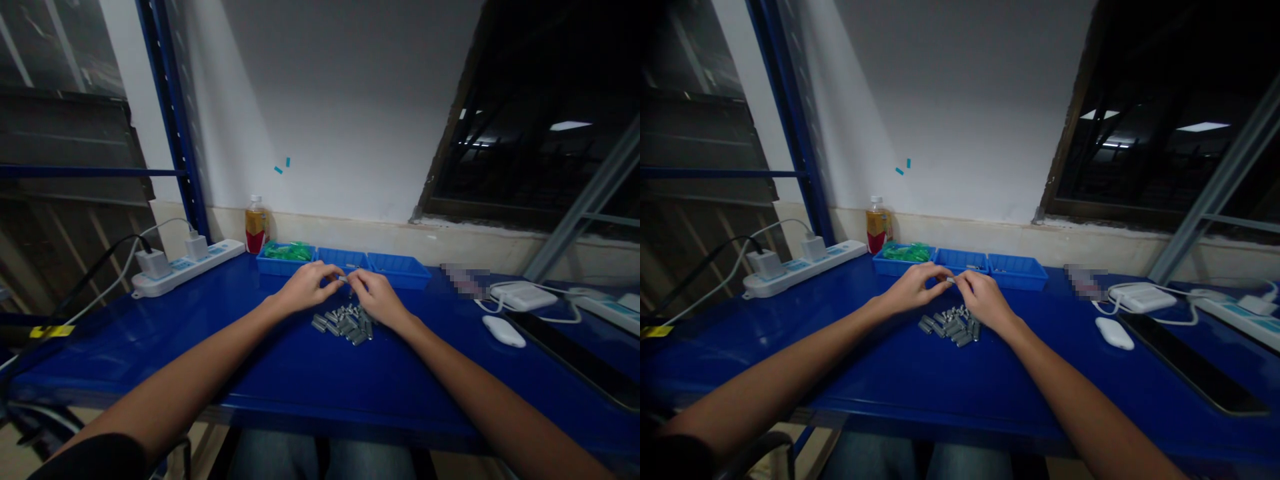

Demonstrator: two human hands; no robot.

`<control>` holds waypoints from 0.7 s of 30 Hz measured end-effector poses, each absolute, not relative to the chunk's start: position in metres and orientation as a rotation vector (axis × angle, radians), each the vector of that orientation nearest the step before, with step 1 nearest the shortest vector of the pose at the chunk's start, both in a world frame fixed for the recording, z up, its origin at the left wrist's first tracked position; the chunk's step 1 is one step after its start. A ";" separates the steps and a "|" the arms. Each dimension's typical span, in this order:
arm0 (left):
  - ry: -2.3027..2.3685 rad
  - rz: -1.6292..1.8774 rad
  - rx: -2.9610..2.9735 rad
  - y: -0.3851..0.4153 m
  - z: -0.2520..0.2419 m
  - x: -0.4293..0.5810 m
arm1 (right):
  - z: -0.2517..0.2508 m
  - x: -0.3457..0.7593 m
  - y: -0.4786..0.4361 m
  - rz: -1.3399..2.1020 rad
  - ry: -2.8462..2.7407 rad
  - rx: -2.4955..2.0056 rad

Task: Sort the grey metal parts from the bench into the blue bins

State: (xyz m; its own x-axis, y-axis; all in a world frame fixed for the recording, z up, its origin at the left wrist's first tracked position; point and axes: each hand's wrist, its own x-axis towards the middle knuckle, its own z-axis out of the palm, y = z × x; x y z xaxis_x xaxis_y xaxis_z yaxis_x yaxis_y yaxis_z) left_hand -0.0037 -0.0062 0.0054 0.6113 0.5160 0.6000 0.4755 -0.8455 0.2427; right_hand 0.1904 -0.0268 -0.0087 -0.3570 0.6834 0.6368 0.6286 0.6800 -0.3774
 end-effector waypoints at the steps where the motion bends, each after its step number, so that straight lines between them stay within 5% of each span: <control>1: 0.871 1.069 2.767 -0.006 0.006 -0.004 | -0.009 0.191 -0.027 0.088 -2.064 -0.994; 9: 0.948 0.863 2.654 -0.006 0.013 -0.003 | -0.008 0.191 -0.026 -0.066 -2.127 -0.898; 16: 0.924 -0.044 2.619 -0.017 0.031 -0.015 | -0.014 0.219 0.006 -0.312 -1.970 -1.246; 21: 0.978 -0.188 2.623 -0.019 0.035 -0.019 | -0.021 0.235 0.027 -0.383 -1.848 -1.423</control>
State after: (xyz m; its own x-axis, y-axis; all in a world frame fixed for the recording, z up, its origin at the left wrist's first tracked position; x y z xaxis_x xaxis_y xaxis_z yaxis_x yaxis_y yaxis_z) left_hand -0.0187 -0.0191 0.0353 0.7551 0.6115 -0.2366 0.6556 -0.7080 0.2624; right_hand 0.2349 0.0271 -0.0214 -0.0919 0.6921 0.7159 0.9197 0.3345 -0.2054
